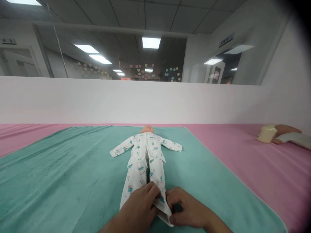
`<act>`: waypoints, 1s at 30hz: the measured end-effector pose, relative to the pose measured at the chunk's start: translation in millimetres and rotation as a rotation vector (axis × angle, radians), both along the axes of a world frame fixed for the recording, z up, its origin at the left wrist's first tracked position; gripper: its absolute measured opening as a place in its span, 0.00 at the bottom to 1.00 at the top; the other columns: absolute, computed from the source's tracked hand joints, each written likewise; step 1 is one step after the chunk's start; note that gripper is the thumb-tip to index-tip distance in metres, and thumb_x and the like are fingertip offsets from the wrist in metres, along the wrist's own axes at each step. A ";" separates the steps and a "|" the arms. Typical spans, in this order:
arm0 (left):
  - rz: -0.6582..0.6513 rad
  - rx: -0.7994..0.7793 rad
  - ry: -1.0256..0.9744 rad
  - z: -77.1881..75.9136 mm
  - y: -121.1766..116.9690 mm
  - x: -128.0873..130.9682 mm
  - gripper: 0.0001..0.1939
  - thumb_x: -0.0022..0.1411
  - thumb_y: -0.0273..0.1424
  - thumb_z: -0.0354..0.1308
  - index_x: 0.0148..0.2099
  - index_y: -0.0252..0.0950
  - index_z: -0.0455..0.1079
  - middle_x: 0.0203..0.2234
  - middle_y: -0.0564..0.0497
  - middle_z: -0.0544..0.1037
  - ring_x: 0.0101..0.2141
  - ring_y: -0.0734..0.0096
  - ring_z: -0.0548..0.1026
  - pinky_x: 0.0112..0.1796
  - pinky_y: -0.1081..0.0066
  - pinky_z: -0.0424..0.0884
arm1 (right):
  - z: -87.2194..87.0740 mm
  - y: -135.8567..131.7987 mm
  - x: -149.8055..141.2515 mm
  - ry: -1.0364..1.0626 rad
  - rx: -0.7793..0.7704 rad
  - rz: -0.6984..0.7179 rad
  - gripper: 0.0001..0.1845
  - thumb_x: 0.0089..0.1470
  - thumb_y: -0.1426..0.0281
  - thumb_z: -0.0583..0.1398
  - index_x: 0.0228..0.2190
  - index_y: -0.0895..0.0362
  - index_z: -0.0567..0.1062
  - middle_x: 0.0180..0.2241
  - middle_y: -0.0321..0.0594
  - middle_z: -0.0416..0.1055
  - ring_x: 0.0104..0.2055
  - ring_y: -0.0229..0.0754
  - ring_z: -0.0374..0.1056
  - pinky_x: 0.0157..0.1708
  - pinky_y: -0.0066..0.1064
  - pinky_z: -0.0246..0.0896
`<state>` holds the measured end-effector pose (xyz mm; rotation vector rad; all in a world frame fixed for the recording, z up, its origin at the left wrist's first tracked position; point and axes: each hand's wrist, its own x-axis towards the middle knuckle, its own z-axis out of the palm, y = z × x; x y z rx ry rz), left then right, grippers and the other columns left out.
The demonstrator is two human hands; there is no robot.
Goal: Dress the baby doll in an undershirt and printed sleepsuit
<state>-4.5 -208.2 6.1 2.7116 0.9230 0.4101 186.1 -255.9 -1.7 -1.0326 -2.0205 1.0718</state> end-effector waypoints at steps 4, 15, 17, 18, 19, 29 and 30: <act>-0.117 0.239 0.093 -18.6 3.1 -9.0 0.07 0.51 0.23 0.53 0.34 0.38 0.61 0.33 0.53 0.70 0.31 0.69 0.67 0.28 0.70 0.56 | -4.7 -3.7 -2.9 -0.119 0.025 -0.041 0.07 0.41 0.72 0.58 0.16 0.58 0.65 0.21 0.32 0.60 0.26 0.34 0.58 0.27 0.25 0.53; -0.205 0.739 -0.304 -57.6 -0.3 -12.0 0.12 0.55 0.21 0.50 0.22 0.36 0.54 0.16 0.56 0.62 0.18 0.76 0.60 0.24 0.71 0.55 | -12.3 2.6 -6.0 -0.251 -0.077 0.052 0.03 0.43 0.70 0.59 0.24 0.57 0.72 0.23 0.31 0.66 0.27 0.33 0.59 0.28 0.23 0.53; -0.208 0.816 -0.332 -61.0 -0.4 -8.8 0.13 0.56 0.21 0.49 0.21 0.36 0.55 0.17 0.56 0.63 0.19 0.76 0.60 0.24 0.71 0.55 | -13.8 1.7 -6.3 -0.223 -0.102 0.037 0.06 0.44 0.68 0.59 0.22 0.57 0.72 0.22 0.32 0.66 0.26 0.34 0.59 0.27 0.23 0.53; -0.210 0.841 -0.338 -62.6 -0.2 -8.0 0.13 0.57 0.22 0.49 0.21 0.36 0.56 0.17 0.55 0.64 0.19 0.75 0.61 0.25 0.71 0.55 | -14.7 1.2 -6.0 -0.199 -0.113 0.023 0.08 0.45 0.67 0.59 0.21 0.58 0.71 0.20 0.32 0.65 0.25 0.33 0.59 0.26 0.23 0.53; -0.217 0.835 -0.335 -63.5 0.1 -8.1 0.12 0.57 0.22 0.48 0.22 0.36 0.57 0.18 0.55 0.65 0.19 0.75 0.62 0.25 0.71 0.56 | -15.3 0.9 -5.3 -0.163 -0.119 0.003 0.10 0.46 0.65 0.58 0.20 0.58 0.71 0.19 0.32 0.64 0.24 0.33 0.58 0.26 0.24 0.52; 0.044 0.065 -0.294 40.0 61.5 -39.8 0.15 0.62 0.32 0.44 0.24 0.35 0.60 0.20 0.55 0.69 0.23 0.78 0.65 0.25 0.78 0.59 | 23.1 65.6 -0.5 0.021 0.207 -0.687 0.17 0.55 0.58 0.49 0.24 0.57 0.65 0.27 0.36 0.64 0.29 0.36 0.59 0.29 0.26 0.54; 0.134 0.022 -0.326 51.4 78.8 -37.4 0.13 0.61 0.33 0.45 0.26 0.35 0.62 0.22 0.54 0.70 0.24 0.77 0.66 0.25 0.78 0.60 | 30.2 79.0 -4.5 -0.042 0.259 -0.686 0.16 0.55 0.59 0.49 0.26 0.56 0.66 0.30 0.37 0.66 0.31 0.37 0.60 0.30 0.26 0.55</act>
